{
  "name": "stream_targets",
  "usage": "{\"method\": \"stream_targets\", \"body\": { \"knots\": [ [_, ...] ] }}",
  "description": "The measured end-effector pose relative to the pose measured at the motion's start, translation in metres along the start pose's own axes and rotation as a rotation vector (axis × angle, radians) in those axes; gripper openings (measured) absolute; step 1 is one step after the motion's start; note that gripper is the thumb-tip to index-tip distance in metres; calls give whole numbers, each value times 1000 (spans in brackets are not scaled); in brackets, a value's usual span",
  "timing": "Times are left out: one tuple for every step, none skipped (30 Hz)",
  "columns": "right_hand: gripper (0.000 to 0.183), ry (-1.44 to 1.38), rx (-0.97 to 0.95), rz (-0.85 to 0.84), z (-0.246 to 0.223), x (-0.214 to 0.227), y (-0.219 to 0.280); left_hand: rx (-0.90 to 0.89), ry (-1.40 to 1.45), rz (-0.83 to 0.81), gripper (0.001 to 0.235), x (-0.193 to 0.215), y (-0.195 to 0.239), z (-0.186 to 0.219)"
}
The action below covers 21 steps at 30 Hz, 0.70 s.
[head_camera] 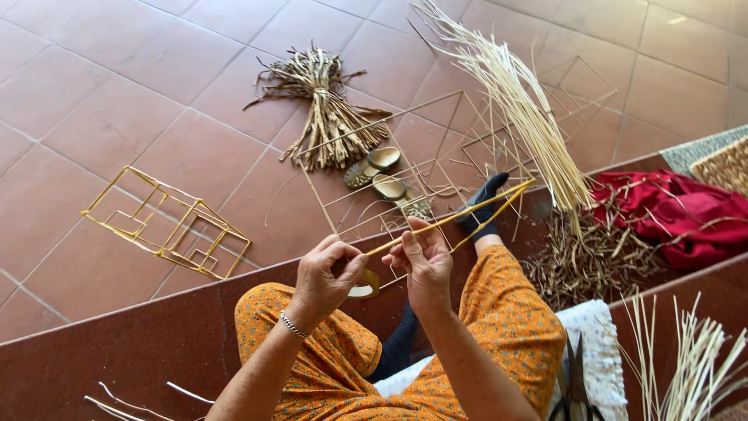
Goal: The person sits on the floor and assembles a rectangular basket frame using thin wooden sticks and yellow tape. They cut sticks with shears, align them to form the frame, and secure the joints with tape.
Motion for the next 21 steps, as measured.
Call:
{"method": "stream_targets", "body": {
  "knots": [
    [31, -27, 6, -1, 2, -2, 0, -21, 4, 11, 11, 0, -1, 2],
    [29, -80, -60, -17, 9, -3, 1, -38, 6, 19, 11, -1, 0, 5],
    [27, -133, -127, -32, 15, -3, 2, -55, 9, 26, 10, -2, 0, 7],
    [25, -186, -198, -50, 22, -3, 1, -98, -56, 39, 10, -1, 1, 11],
    [22, -219, -242, -91, 27, -3, 0, -141, -122, 50, 10, -1, 1, 15],
    [22, -250, -288, -131, 30, -2, -2, -181, -187, 61, 10, -1, 3, 19],
    [24, -281, -334, -170, 34, -1, -3, -229, -215, 69, 10, 1, 4, 23],
    [24, -262, -320, -175, 35, 3, -5, -275, -240, 75, 10, 1, 6, 27],
    [24, -244, -305, -181, 37, 6, -7, -321, -264, 80, 10, 2, 7, 31],
    [24, -227, -289, -189, 38, 9, -9, -281, -231, 71, 10, 1, 6, 29],
    [24, -227, -237, -207, 37, 9, -9, -241, -197, 62, 10, 0, 4, 26],
    [25, -228, -185, -220, 37, 8, -9, -199, -162, 48, 10, -1, 3, 23],
    [25, -230, -134, -233, 36, 7, -8, -155, -150, 44, 10, 0, 2, 19],
    [24, -218, -88, -235, 35, 6, -7, -116, -135, 36, 10, -1, 1, 15],
    [23, -206, -42, -236, 33, 5, -5, -77, -119, 27, 10, -2, 0, 12],
    [22, -193, 7, -237, 30, 3, -4, -68, -91, 24, 10, -2, 0, 11],
    [21, -174, 5, -224, 30, 2, -4, -59, -63, 21, 11, -2, -1, 10],
    [20, -154, -1, -210, 29, 2, -2, -47, -36, 18, 12, -1, -1, 9],
    [19, -135, -7, -197, 29, 2, -2, -48, -24, 19, 11, -1, -1, 8],
    [20, -132, -55, -172, 32, 2, 0, -47, -12, 20, 11, 1, 0, 8],
    [21, -130, -103, -147, 35, 3, 1, -47, 1, 20, 10, 1, 1, 8]
  ]
}}
Point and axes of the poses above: each hand's wrist, its own y-axis away from the middle knuckle, its own x-axis out of the back of the hand, z = x × y, the point moved 8 cm from there along -y, towards the middle knuckle, and after that the axes turned 11 degrees about z, right-handed, at the moved point
